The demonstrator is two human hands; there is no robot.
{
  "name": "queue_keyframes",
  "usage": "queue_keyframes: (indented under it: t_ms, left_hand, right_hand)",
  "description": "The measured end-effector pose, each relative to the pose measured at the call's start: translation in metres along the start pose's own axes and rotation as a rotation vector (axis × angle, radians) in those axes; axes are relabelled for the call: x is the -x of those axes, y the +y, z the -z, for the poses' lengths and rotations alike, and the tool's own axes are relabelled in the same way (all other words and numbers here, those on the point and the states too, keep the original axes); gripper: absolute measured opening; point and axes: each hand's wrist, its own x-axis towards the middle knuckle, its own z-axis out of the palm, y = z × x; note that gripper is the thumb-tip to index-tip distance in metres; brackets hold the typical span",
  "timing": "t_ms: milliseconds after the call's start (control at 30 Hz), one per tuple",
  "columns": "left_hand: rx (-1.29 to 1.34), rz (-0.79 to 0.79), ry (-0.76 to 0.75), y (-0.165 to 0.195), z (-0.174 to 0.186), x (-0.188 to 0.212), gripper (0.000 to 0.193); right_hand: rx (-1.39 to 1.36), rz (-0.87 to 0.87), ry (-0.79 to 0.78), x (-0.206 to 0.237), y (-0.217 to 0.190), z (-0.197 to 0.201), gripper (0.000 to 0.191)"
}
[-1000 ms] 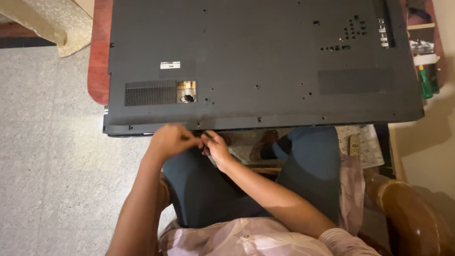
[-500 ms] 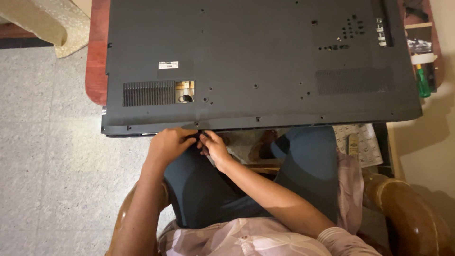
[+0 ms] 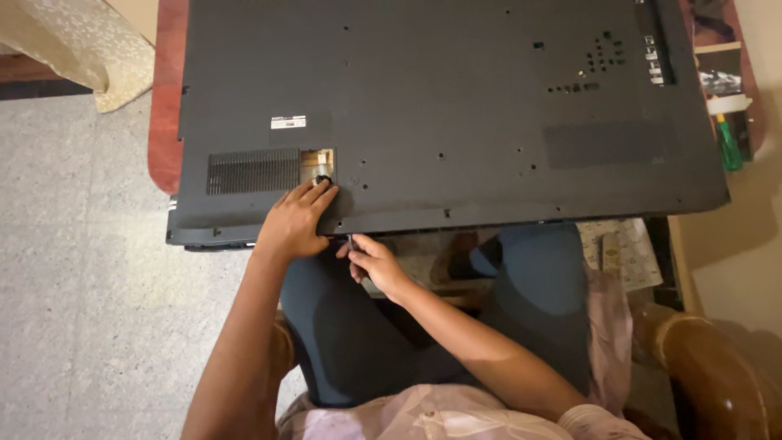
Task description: The person works on the back of a television set placed on a table. They connect a power cable, wipe the surface with their hands, and use a screwdriver to remove several screws from the back panel.
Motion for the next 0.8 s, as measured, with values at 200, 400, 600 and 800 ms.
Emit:
queue_keyframes:
  t_ms: [200, 400, 600, 800]
  left_hand:
    - [0.025, 0.034, 0.017, 0.002, 0.013, 0.009, 0.089]
    - [0.014, 0.077, 0.027, 0.007, 0.025, 0.012, 0.088]
    - [-0.037, 0.038, 0.035, 0.001, 0.026, 0.007, 0.087]
    - [-0.055, 0.022, 0.101, -0.005, 0.021, 0.006, 0.082]
  right_hand:
    - [-0.452, 0.182, 0.414, -0.048, 0.005, -0.016, 0.020]
    - [-0.972, 0.069, 0.027, -0.074, -0.009, -0.042, 0.033]
    - [-1.099, -0.152, -0.021, -0.104, -0.028, -0.054, 0.045]
    - [-1.108, -0.141, 0.140, -0.141, -0.032, -0.050, 0.050]
